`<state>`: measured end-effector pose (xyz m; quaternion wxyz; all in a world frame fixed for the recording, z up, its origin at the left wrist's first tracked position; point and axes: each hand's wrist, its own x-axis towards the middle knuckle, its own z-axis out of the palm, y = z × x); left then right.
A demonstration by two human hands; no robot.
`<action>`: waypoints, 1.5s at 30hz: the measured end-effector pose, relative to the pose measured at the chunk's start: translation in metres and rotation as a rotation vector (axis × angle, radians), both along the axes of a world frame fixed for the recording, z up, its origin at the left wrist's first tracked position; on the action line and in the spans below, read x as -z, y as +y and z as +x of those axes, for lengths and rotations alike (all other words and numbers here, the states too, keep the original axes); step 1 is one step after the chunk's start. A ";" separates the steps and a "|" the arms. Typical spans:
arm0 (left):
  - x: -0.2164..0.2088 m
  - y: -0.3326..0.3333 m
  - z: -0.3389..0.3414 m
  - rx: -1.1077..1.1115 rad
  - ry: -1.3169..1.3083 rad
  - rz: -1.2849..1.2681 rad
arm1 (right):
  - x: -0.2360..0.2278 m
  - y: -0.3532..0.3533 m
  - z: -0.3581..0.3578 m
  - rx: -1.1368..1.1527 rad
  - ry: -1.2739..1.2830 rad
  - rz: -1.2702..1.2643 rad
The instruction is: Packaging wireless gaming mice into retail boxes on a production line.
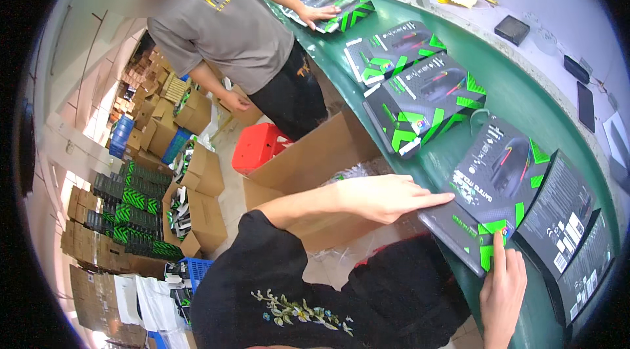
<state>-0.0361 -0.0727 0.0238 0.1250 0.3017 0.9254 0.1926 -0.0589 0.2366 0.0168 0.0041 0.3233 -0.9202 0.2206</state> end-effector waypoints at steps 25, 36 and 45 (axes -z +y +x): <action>-0.039 0.064 -0.077 -0.111 -0.124 1.772 | -0.012 0.020 -0.077 0.476 -0.735 -1.470; -0.021 0.048 -0.067 -0.112 -0.023 1.748 | 0.004 0.045 -0.089 -0.156 -0.606 -1.184; -0.016 0.037 -0.054 -0.040 0.141 1.572 | -0.025 0.049 -0.092 -0.483 -0.471 -0.924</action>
